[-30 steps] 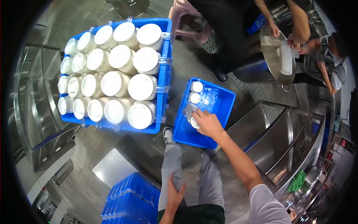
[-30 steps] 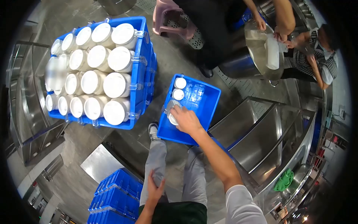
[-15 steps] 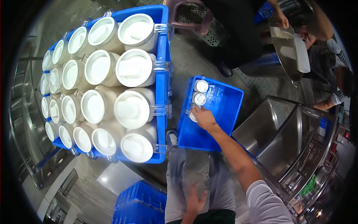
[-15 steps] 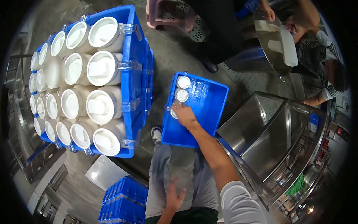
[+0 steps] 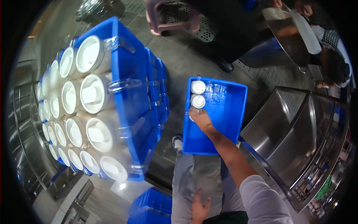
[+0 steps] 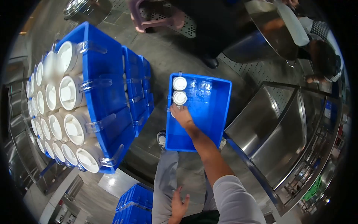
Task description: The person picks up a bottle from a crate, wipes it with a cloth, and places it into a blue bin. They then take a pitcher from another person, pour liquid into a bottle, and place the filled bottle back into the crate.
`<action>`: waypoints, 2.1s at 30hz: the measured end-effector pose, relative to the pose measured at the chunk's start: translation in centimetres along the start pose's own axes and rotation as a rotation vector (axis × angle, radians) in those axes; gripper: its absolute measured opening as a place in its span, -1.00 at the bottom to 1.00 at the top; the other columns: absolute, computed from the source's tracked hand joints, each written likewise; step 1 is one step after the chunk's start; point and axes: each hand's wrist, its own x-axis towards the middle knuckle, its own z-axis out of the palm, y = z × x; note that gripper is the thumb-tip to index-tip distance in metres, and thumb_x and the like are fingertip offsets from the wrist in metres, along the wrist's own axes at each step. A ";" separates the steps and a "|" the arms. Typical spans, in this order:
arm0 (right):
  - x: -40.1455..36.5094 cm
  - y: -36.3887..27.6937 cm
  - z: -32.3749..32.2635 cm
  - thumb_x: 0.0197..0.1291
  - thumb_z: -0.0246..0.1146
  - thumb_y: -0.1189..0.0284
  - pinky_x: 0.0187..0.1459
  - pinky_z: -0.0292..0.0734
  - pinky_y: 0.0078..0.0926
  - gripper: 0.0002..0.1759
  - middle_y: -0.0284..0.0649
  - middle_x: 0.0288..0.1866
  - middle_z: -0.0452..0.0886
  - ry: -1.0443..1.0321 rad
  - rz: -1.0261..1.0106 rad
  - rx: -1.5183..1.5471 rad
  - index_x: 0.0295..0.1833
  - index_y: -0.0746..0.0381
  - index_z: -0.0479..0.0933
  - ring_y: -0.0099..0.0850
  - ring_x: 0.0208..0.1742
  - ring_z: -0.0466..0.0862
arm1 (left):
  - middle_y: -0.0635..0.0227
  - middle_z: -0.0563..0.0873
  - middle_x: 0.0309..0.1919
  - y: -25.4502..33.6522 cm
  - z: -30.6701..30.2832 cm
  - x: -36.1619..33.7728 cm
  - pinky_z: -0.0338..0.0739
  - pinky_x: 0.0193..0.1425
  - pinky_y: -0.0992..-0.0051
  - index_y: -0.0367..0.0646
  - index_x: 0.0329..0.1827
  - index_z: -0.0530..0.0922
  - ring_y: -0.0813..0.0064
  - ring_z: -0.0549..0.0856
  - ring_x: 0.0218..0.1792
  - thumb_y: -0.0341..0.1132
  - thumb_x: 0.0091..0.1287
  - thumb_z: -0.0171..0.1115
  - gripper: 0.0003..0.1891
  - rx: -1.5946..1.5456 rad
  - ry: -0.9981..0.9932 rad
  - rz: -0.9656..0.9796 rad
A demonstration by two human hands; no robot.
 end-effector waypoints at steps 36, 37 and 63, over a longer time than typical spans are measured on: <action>-78.2 38.9 -42.1 -0.11 0.59 0.36 0.29 0.60 0.01 0.03 0.25 0.16 0.69 0.508 1.414 0.626 0.53 0.37 0.33 0.20 0.24 0.67 | 0.42 0.68 -0.44 46.1 15.8 -12.8 0.42 -0.33 0.59 -0.29 0.04 0.64 0.69 0.56 -0.50 -0.31 0.69 0.17 -0.80 -0.239 -0.139 0.690; -78.4 38.4 -42.5 -0.12 0.60 0.35 0.25 0.62 0.02 0.03 0.30 0.12 0.71 0.512 1.413 0.601 0.50 0.42 0.32 0.22 0.19 0.71 | 0.40 0.72 -0.35 47.2 15.9 -12.6 0.47 -0.28 0.61 -0.29 0.14 0.62 0.68 0.60 -0.44 -0.34 0.66 0.22 -0.81 -0.264 -0.192 0.587; -80.7 23.7 -56.5 0.62 0.10 0.04 0.21 0.45 -0.39 -0.38 -0.37 0.31 0.59 1.666 1.286 1.705 0.67 0.01 0.38 -0.43 0.21 0.57 | 0.19 0.72 0.24 67.9 19.2 7.4 0.63 0.35 0.30 -0.26 0.46 0.40 0.33 0.73 0.23 -0.36 -0.03 0.77 -0.05 -0.500 -0.359 1.131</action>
